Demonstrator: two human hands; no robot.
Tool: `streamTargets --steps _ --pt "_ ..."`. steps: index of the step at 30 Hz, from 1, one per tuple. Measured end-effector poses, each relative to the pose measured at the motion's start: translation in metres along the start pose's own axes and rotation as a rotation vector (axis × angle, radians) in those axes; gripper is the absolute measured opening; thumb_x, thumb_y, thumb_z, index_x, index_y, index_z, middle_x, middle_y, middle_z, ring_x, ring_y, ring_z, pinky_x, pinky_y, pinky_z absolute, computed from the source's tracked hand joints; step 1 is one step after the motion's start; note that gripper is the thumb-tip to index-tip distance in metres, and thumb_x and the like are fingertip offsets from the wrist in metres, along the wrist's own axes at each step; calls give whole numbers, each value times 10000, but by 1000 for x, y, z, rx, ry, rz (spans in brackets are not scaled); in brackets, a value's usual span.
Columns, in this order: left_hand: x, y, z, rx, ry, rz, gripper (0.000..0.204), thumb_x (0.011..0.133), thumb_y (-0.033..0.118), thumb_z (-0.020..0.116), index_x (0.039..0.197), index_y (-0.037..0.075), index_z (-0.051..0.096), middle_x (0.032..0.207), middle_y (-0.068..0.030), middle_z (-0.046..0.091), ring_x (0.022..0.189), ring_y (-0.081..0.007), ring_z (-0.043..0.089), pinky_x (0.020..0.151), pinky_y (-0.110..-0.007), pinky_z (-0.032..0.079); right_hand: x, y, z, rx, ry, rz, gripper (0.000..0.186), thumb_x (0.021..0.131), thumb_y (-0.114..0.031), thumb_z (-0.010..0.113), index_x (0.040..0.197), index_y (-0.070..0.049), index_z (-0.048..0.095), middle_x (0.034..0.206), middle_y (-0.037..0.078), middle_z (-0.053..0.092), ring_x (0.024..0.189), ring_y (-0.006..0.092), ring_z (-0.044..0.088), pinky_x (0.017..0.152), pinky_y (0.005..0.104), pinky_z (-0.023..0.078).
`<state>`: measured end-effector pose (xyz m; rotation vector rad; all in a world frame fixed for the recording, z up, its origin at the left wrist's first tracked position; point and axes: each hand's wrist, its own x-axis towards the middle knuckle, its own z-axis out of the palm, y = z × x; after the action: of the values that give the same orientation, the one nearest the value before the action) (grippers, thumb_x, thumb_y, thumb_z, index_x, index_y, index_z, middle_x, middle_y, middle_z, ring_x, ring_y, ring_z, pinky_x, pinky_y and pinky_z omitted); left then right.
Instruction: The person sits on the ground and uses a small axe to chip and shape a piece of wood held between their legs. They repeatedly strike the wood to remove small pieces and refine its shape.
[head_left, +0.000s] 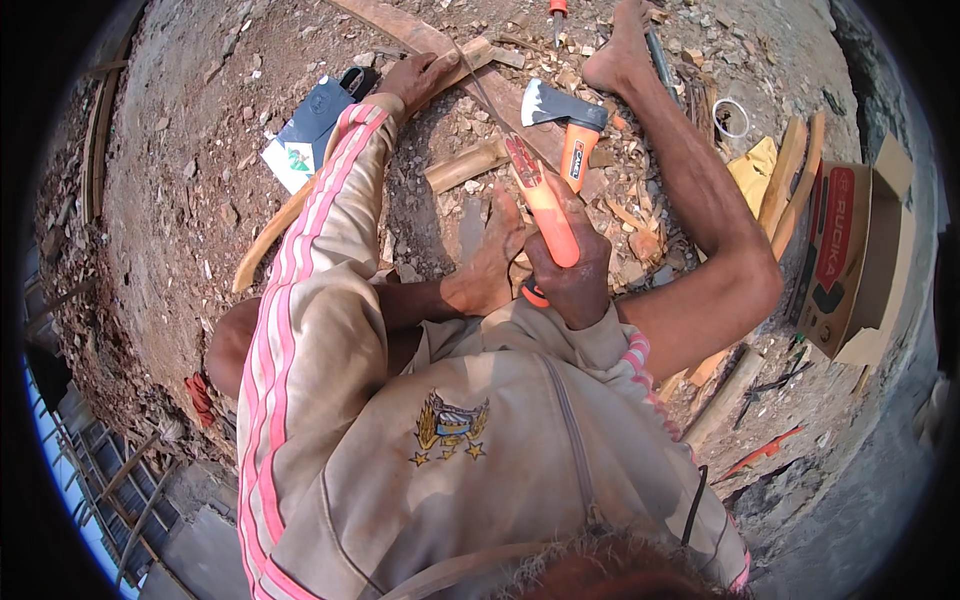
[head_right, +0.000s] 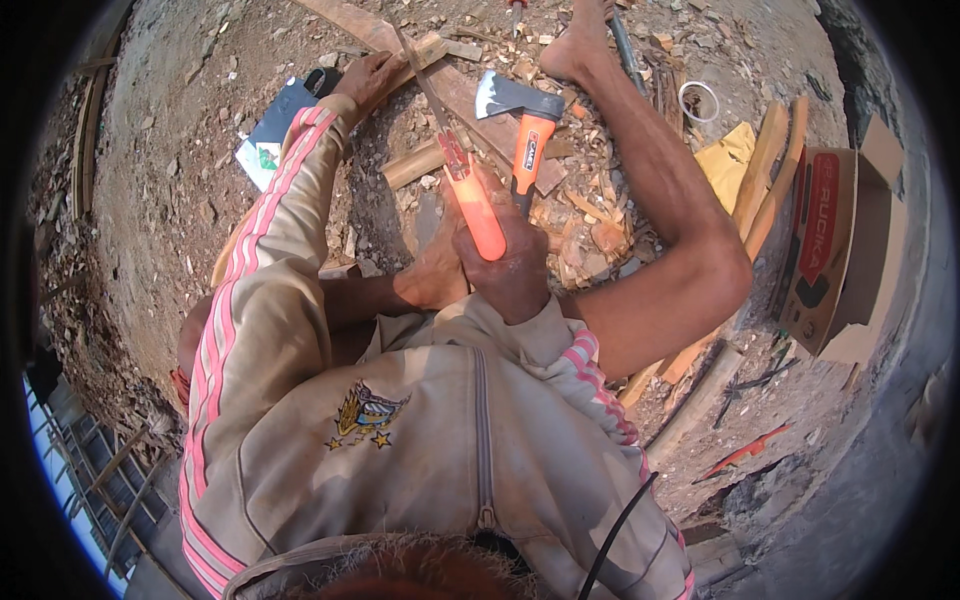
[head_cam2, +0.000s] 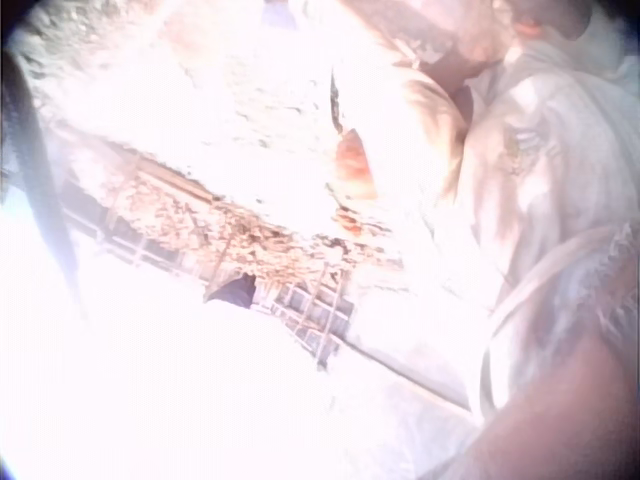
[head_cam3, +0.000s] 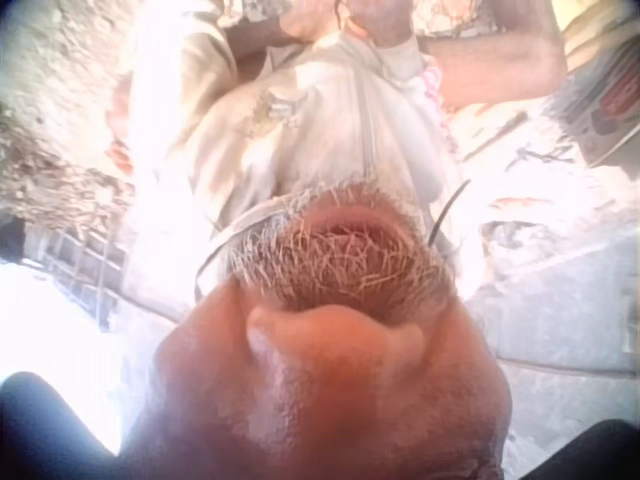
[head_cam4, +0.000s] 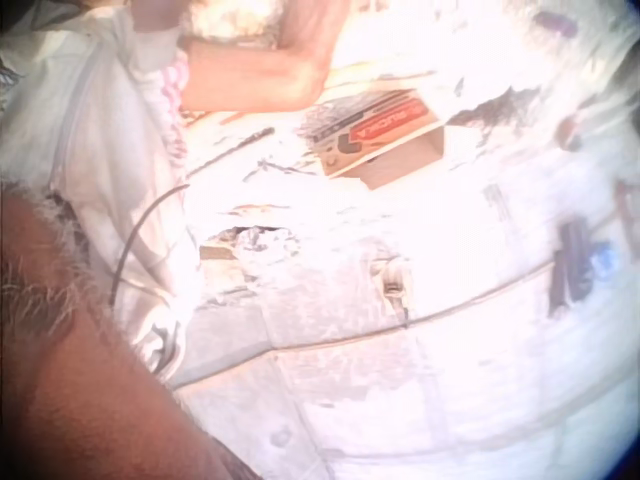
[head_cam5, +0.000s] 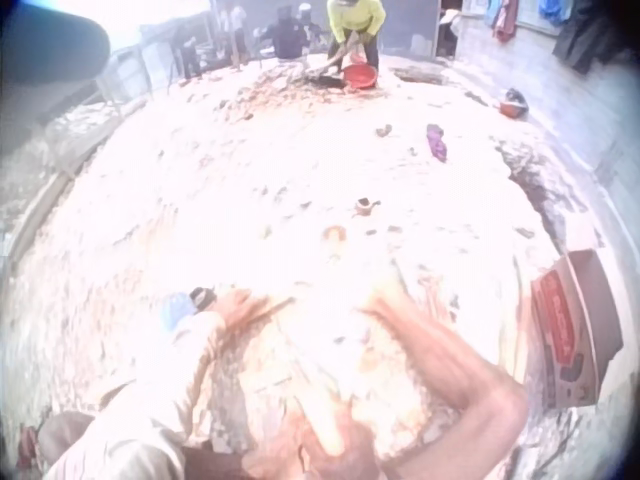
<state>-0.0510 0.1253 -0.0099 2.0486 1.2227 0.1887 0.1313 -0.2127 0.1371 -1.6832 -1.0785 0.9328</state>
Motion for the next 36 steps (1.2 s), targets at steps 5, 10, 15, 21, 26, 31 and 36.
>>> streamTargets --steps 5,10,15,21,26,31,36 --pt "7 -11 4 35 78 92 540 997 531 494 1061 19 653 769 -103 627 613 -198 592 582 -367 465 -39 5 -31 -86 49 -249 351 789 -53 715 1134 1 683 1220 240 679 819 352 728 720 372 587" --pt "0 4 3 -94 14 -68 497 991 480 459 1056 32 664 753 -58 619 595 -161 570 562 -343 454 5 4 -6 -32 3 -182 601 799 4 646 1393 -2 556 1003 197 704 701 225 686 669 365 547" --pt "-10 31 -6 -187 -4 -185 504 1002 465 443 1061 25 682 670 -47 580 527 -156 553 488 -332 429 -12 10 -18 -2 -28 -185 663 782 12 653 1432 -37 530 1025 178 708 696 289 679 662 385 556" --pt "-12 30 -5 -188 -23 -155 505 1009 467 463 1106 23 685 697 -70 605 532 -163 574 495 -337 446 9 11 -11 -13 -11 -212 634 775 -57 703 1394 -58 560 1072 188 716 791 399 705 699 426 579" --pt "4 4 -3 -322 -69 -274 549 1021 501 499 1225 24 682 749 -91 652 537 -169 609 508 -344 485 14 10 -3 7 -10 -147 647 776 -67 720 1401 -56 554 925 210 705 768 389 703 666 419 567" --pt "2 13 -7 -267 -85 -212 533 1030 500 490 1220 43 687 705 -63 621 497 -156 575 478 -316 465 -20 18 -22 -79 -4 -228 706 774 -32 705 1453 -73 517 1058 206 720 827 387 718 719 411 588" --pt "10 -4 -6 -343 -132 -245 510 1037 482 492 1212 40 677 721 -66 642 503 -161 603 482 -305 500 28 14 4 -41 3 -248 667 791 -41 700 1435 -70 528 1062 191 721 815 380 709 687 409 568"
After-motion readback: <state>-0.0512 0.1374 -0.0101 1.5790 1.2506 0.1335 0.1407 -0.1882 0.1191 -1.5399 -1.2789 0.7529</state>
